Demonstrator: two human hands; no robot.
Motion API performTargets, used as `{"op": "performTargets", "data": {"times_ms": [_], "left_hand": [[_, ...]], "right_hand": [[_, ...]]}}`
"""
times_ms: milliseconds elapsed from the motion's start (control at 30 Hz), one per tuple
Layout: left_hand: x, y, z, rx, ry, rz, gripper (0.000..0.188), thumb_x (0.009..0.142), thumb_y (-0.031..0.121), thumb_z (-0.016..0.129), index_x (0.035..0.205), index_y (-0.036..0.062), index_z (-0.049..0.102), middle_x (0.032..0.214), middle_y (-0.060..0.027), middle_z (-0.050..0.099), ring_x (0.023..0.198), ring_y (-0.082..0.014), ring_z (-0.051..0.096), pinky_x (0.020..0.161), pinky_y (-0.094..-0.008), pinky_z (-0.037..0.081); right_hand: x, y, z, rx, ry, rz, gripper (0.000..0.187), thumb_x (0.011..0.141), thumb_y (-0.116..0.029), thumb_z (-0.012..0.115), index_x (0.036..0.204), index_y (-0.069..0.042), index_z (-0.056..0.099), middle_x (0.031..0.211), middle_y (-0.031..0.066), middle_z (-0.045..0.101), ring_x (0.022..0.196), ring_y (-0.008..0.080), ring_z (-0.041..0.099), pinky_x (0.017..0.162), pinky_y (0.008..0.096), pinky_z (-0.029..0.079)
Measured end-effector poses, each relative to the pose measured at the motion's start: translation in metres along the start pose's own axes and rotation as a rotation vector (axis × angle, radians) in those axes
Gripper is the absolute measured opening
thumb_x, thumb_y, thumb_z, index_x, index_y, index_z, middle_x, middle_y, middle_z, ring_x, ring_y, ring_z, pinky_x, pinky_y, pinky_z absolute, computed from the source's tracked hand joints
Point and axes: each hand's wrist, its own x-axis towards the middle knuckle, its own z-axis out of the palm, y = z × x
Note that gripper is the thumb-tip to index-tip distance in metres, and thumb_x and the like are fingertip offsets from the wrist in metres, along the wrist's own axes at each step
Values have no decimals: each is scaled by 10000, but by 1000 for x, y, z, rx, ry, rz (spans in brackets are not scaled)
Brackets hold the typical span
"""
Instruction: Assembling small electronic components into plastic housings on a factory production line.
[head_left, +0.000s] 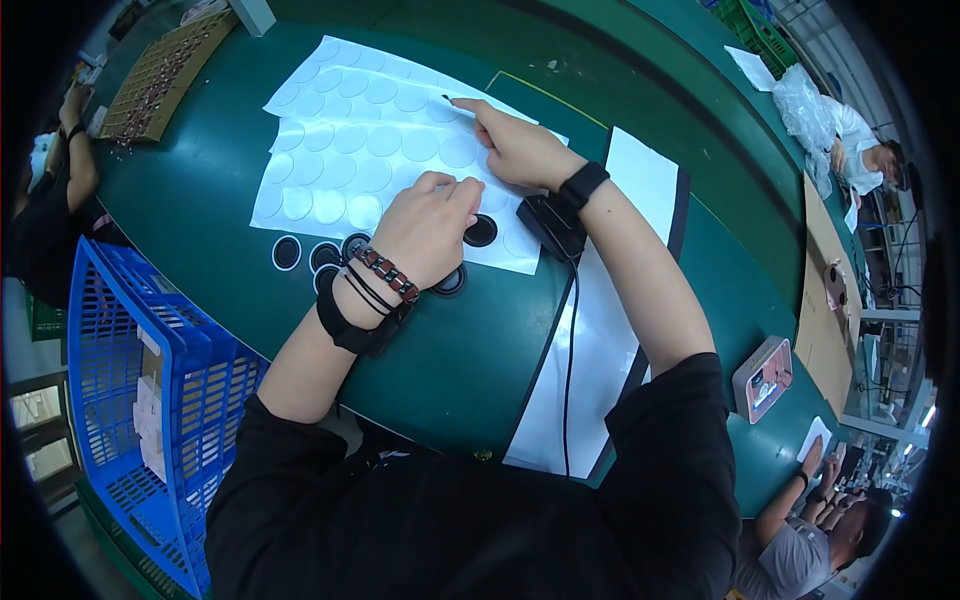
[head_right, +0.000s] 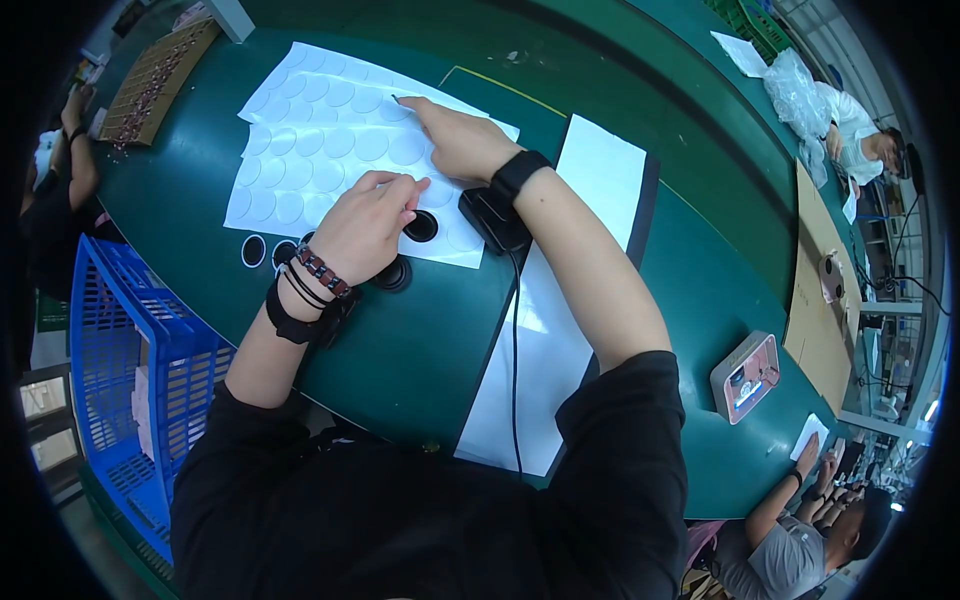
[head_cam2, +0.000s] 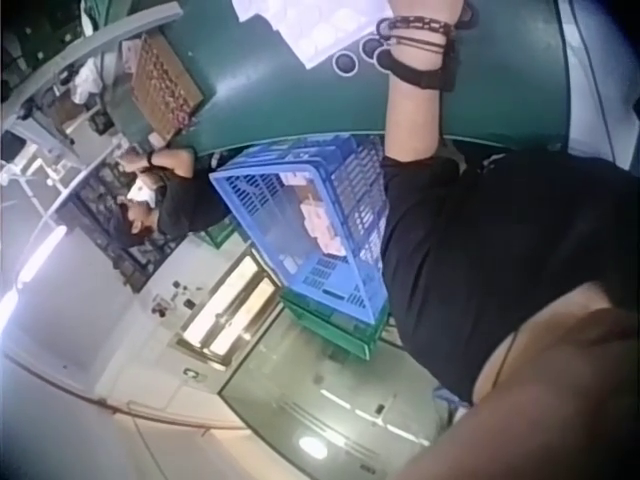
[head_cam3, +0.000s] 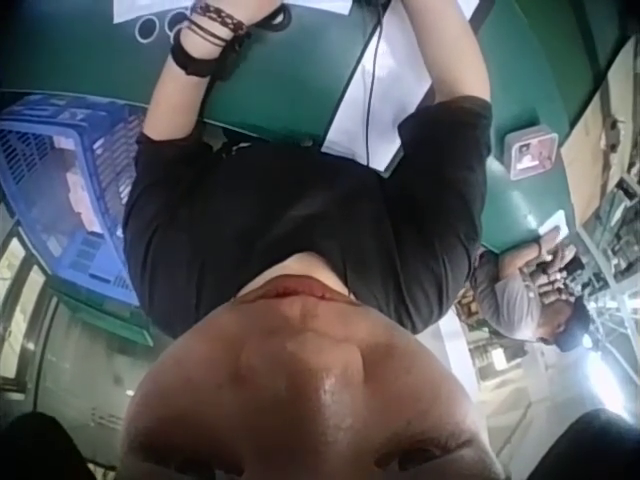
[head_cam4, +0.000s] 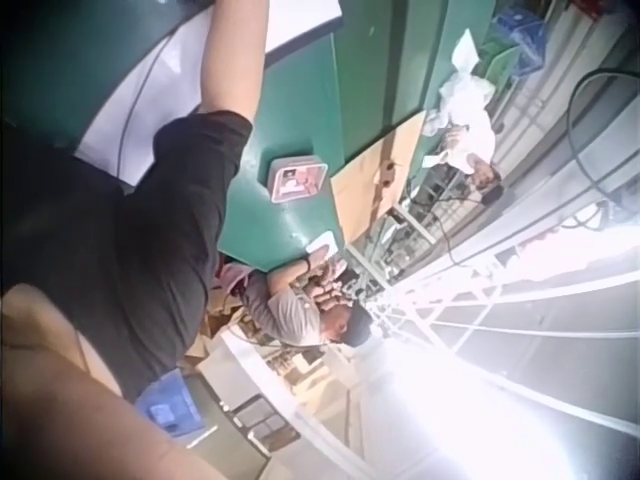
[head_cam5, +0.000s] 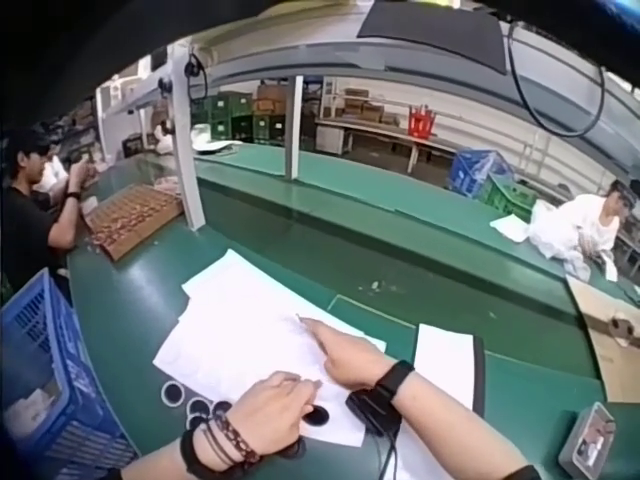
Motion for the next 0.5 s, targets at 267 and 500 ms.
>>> {"op": "performTargets", "data": {"times_ms": [267,500], "left_hand": [[4,3,-9,-61,-94,-89,134,896,76,505,1014,48,562,880,-99,663,964,-301,588,761,-407,484],[3,2,-9,-45,-113,-95,137,909,88,501,1024,53,564,882,-96,664,932,-291,589,752,-401,485]], "right_hand": [[-22,23,7,62,215,-256,705,833,52,545,1465,-201,363,988,70,599,809,204,580,764,308,498],[-13,14,2,215,117,-102,640,842,38,574,1427,-155,400,951,63,601,874,171,585,821,283,503]]}}
